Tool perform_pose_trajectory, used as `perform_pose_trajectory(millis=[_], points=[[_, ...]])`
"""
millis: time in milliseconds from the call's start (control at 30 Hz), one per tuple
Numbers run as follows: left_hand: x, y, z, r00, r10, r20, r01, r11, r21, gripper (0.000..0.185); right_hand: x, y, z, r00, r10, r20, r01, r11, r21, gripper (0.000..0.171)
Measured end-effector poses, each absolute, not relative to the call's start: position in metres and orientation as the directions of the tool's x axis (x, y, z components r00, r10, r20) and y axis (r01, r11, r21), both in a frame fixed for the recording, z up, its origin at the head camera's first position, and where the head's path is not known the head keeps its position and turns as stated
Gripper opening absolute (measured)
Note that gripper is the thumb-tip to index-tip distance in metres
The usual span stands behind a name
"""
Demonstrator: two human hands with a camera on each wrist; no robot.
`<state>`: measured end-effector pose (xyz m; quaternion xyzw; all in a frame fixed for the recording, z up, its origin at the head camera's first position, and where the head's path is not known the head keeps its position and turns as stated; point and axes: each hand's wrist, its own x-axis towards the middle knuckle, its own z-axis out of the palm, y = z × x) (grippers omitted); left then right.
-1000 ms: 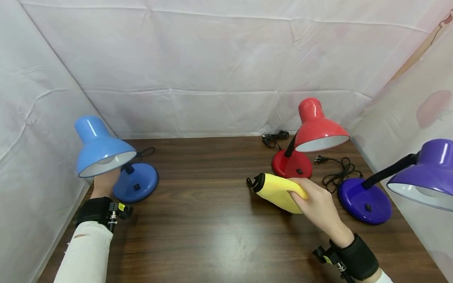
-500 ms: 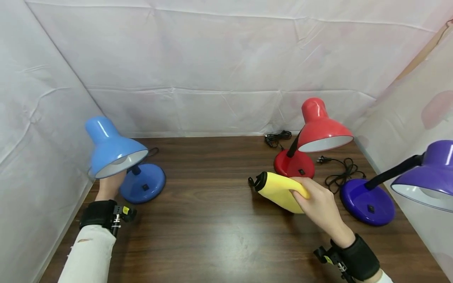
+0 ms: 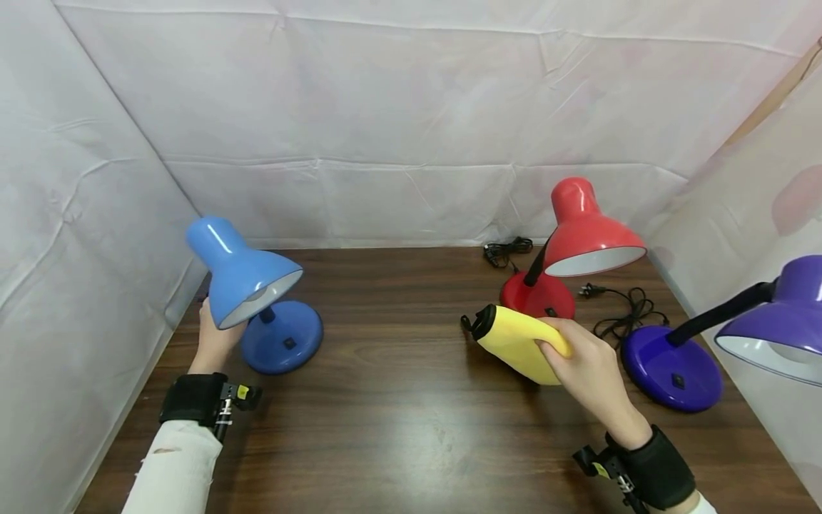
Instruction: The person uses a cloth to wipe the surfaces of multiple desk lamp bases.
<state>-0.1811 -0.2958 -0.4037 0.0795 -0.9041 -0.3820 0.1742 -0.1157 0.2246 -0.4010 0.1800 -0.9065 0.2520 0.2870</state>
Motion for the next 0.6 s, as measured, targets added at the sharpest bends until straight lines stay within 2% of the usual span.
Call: perform_pose_trajectory(millis=[100, 267, 433, 600], points=[[-0.181, -0.292, -0.406, -0.916, -0.238, 0.323, 0.059, 0.715, 0.696, 0.026, -0.116, 0.225, -0.401, -0.778, -0.173, 0.604, -0.46, 0.812, -0.36, 0.032], [-0.179, -0.284, -0.408, -0.913, -0.192, 0.359, 0.127, 0.703, 0.699, 0.024, -0.116, 0.227, -0.399, -0.781, -0.151, 0.606, -0.446, 0.814, -0.371, 0.031], [-0.179, -0.274, -0.411, -0.924, -0.181, 0.336, 0.124, 0.69, 0.713, 0.019, -0.117, 0.228, -0.399, -0.784, -0.139, 0.605, -0.442, 0.81, -0.386, 0.031], [-0.18, -0.261, -0.415, -0.926, -0.181, 0.332, 0.121, 0.691, 0.712, 0.023, -0.118, 0.229, -0.402, -0.788, -0.132, 0.602, -0.444, 0.8, -0.405, 0.03]])
